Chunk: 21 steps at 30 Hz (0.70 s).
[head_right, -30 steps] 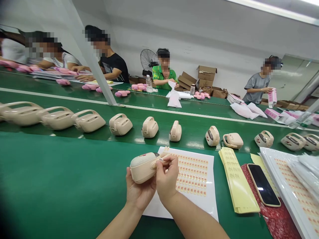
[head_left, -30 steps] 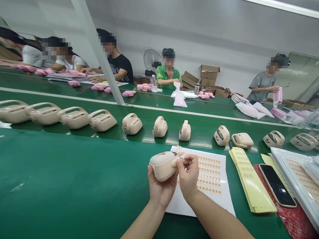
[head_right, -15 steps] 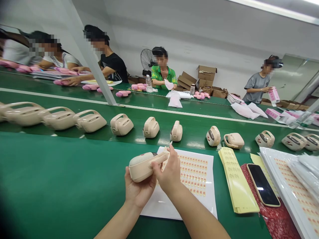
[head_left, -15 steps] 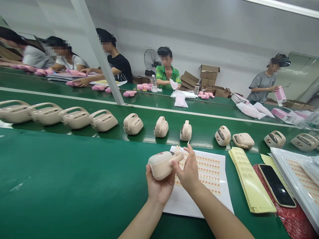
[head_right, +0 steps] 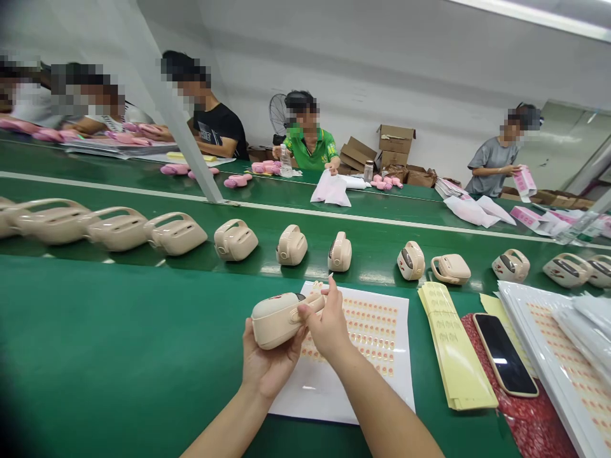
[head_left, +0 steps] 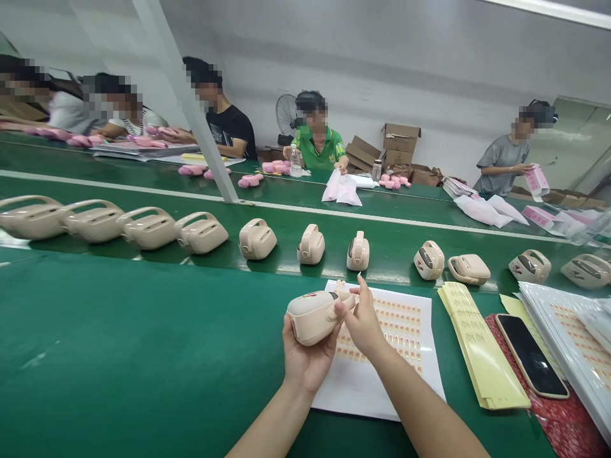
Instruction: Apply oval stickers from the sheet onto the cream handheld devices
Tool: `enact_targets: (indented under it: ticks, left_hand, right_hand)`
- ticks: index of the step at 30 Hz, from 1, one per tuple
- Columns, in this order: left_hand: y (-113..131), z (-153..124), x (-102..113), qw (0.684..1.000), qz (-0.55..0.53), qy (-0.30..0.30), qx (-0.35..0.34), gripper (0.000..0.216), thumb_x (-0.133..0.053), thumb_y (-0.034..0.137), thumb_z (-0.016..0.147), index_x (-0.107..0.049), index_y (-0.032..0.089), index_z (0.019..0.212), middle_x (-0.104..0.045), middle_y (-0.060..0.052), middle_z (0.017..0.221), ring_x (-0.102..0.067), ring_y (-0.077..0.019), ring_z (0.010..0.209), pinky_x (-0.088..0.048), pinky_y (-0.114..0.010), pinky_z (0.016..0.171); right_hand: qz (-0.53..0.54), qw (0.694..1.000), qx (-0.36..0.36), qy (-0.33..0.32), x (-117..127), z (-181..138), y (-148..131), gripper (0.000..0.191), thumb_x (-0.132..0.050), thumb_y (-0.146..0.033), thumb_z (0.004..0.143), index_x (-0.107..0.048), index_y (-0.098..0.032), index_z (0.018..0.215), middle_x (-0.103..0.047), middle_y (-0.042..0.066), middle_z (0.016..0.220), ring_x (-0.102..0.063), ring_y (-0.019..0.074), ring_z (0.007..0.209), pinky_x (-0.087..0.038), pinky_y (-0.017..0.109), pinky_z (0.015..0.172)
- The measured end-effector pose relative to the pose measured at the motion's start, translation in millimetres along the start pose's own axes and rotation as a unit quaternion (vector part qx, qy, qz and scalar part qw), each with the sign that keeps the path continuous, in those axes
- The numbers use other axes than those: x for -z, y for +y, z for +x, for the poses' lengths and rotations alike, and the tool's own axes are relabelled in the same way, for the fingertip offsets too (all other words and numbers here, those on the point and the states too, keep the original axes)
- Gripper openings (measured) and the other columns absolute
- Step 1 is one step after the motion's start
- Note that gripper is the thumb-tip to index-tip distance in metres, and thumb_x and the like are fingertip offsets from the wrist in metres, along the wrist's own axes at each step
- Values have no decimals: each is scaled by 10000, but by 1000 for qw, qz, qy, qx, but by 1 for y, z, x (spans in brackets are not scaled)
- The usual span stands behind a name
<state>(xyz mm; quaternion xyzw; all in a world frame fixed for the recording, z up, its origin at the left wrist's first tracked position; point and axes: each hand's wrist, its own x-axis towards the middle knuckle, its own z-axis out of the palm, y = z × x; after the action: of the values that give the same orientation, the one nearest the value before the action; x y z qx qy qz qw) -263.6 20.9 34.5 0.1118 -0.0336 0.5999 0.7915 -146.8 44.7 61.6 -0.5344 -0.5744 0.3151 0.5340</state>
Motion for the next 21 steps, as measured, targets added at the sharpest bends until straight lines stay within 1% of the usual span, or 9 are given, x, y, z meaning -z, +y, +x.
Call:
enact_targets:
  ticks: [4,6,7,10,11,13,15,17,21]
  left_hand:
    - [4,1,1,995,92,33,6,371,-577,375,782,-558,285,1142,-682,-58,1071,-620,-266,984,-530,-379,788]
    - [2,-1,-5,974,221,50,-7,475,-683,331,695,-553,284,1150,-665,-56,1093,-597,-281,1015,-517,-392,803]
    - [0,-2,-10,951,302,57,-23,602,-750,275,614,-533,280,1175,-640,-64,1131,-571,-297,1049,-498,-399,829]
    - [-11,-10,-23,847,521,64,-80,932,-830,101,377,-492,285,1226,-539,-90,1250,-476,-360,1137,-390,-471,936]
    - [-15,-13,-25,821,560,63,-89,955,-828,83,346,-502,296,1217,-524,-89,1262,-455,-374,1152,-347,-503,960]
    - [-23,-18,-26,795,598,56,-78,899,-822,100,350,-541,304,1179,-542,-87,1232,-456,-381,1144,-295,-549,974]
    - [-29,-21,-22,798,598,48,-55,855,-811,105,367,-559,312,1157,-585,-83,1170,-494,-381,1096,-295,-585,951]
    - [-34,-22,-16,820,568,49,-57,848,-796,74,354,-577,293,1143,-603,-95,1140,-495,-391,1084,-322,-578,935]
    - [-40,-22,-5,864,493,63,-83,849,-769,26,316,-606,240,1122,-590,-108,1178,-400,-389,1191,-404,-425,924]
  right_hand:
    - [-22,999,-33,35,35,21,-8,445,-557,-299,731,-478,-191,1156,-485,103,1070,-567,173,799,-490,353,696]
    - [-1,999,-35,0,56,24,-20,409,-583,-264,698,-508,-211,1097,-493,83,1077,-570,135,714,-490,317,643]
    - [17,999,-34,-38,65,24,-27,401,-592,-244,685,-515,-216,1077,-517,69,1045,-572,126,693,-487,299,621]
    - [67,984,-29,-163,83,15,-47,376,-606,-187,664,-534,-219,1032,-572,38,955,-574,106,651,-483,272,600]
    - [72,979,-26,-190,86,12,-52,374,-613,-169,657,-542,-219,1020,-577,37,961,-572,98,639,-484,271,606]
    - [66,974,-18,-215,87,5,-57,393,-628,-132,638,-554,-221,1013,-572,39,1006,-571,83,628,-483,270,624]
    - [57,974,-14,-218,86,1,-57,425,-627,-100,630,-552,-227,1028,-584,26,980,-572,75,610,-480,267,629]
    - [60,974,-14,-220,85,-4,-54,452,-623,-83,624,-545,-230,1044,-601,6,907,-574,74,587,-481,261,613]
    - [72,975,-11,-210,82,-12,-48,505,-620,-69,620,-521,-242,1084,-615,-12,846,-577,82,596,-487,259,611]
